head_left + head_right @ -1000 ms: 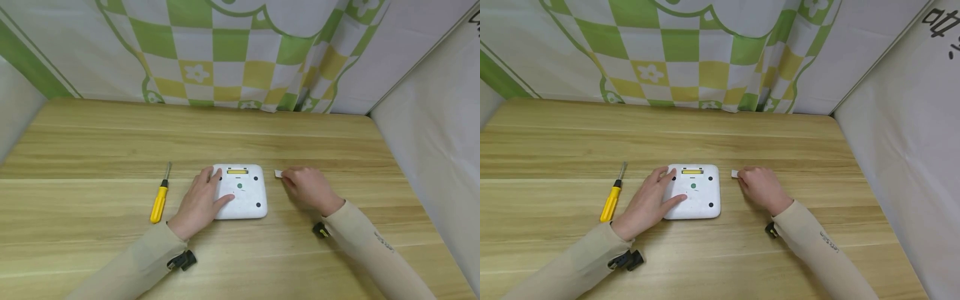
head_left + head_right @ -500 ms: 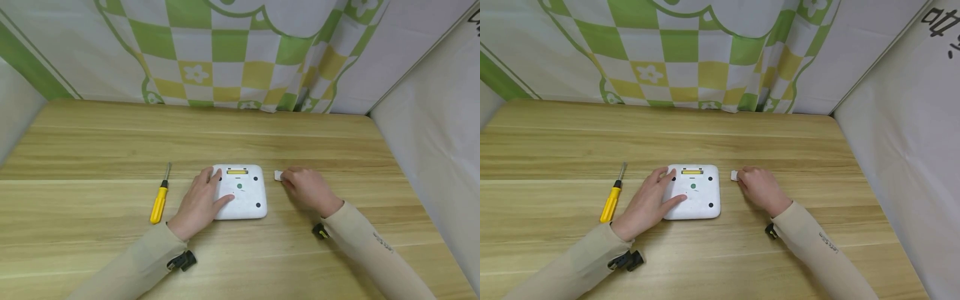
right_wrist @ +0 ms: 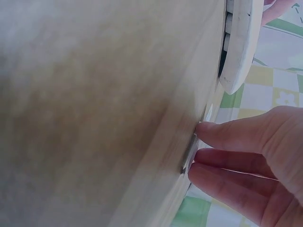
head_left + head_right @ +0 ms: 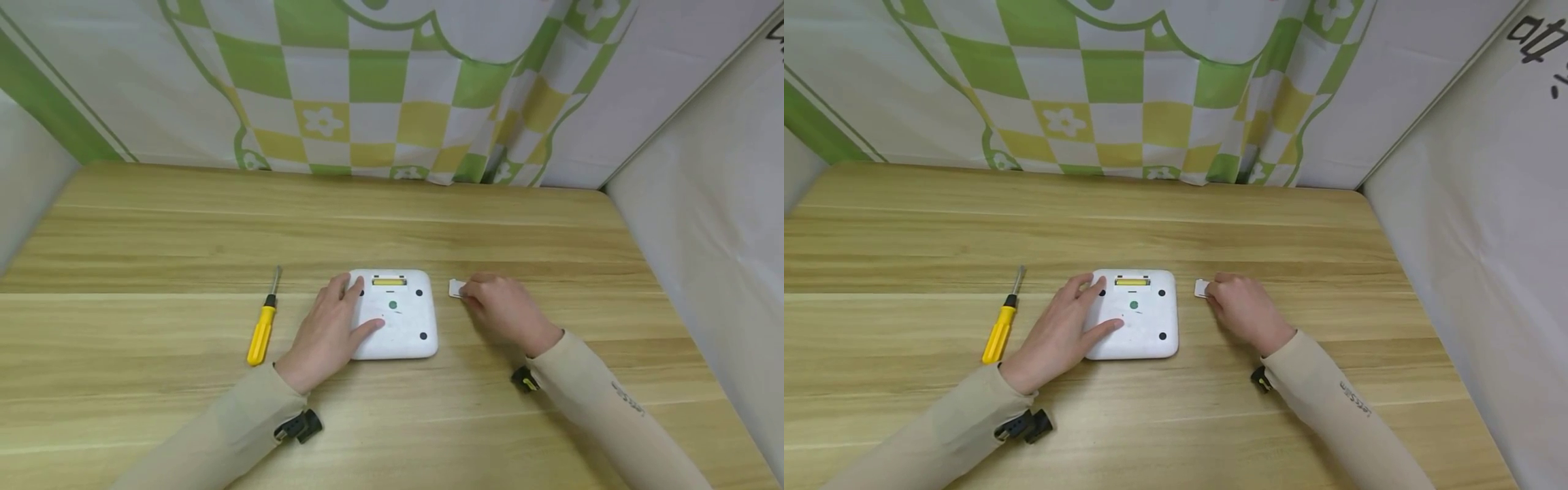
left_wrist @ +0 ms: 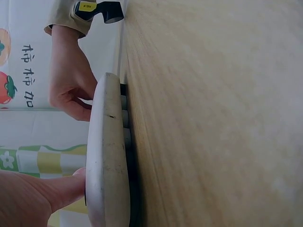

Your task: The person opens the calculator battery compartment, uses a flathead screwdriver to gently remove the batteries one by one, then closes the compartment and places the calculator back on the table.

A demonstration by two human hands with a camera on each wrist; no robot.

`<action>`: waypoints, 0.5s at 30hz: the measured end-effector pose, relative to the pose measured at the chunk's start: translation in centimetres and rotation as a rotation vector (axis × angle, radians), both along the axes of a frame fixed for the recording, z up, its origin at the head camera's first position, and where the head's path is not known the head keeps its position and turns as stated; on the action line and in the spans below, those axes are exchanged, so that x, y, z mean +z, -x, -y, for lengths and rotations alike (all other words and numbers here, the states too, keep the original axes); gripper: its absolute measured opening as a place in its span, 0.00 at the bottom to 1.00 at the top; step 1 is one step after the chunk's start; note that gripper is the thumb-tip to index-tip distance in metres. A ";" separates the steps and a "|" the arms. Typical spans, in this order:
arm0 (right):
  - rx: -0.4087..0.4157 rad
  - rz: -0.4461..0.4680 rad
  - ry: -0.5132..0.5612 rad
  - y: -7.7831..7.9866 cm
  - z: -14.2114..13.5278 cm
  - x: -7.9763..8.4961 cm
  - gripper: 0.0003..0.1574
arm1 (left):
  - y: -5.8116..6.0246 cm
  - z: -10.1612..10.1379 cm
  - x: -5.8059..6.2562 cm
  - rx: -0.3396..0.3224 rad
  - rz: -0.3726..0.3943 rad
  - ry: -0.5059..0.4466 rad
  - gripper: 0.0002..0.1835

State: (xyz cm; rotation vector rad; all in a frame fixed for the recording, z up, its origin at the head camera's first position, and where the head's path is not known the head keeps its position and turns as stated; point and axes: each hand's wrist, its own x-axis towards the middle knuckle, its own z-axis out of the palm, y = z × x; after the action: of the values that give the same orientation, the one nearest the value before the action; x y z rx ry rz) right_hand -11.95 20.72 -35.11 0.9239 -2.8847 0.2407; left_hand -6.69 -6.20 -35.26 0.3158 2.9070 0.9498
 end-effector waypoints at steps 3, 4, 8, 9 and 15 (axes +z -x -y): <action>-0.002 0.002 -0.002 -0.1 0.0 0.1 0.05 | 0.0 0.0 0.0 0.001 0.000 0.000 0.38; -0.001 0.000 -0.004 -0.1 0.0 0.1 0.05 | 0.0 0.0 0.0 0.000 -0.001 0.000 0.38; 0.003 -0.015 -0.021 -0.3 0.1 0.2 0.06 | 0.0 0.0 0.0 -0.001 -0.003 0.000 0.38; 0.006 -0.024 -0.026 -0.4 0.1 0.2 0.06 | 0.0 0.0 0.0 -0.002 -0.004 0.000 0.38; -0.001 -0.066 -0.049 -0.8 0.2 0.2 0.08 | -0.1 0.0 -0.1 -0.005 -0.010 -0.002 0.37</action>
State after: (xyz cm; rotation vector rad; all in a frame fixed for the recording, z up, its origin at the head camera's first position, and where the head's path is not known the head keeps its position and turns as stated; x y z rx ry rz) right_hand -11.20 20.50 -34.89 0.9201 -2.8427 0.1369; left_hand -6.62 -6.18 -35.34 0.3283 2.9137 0.9530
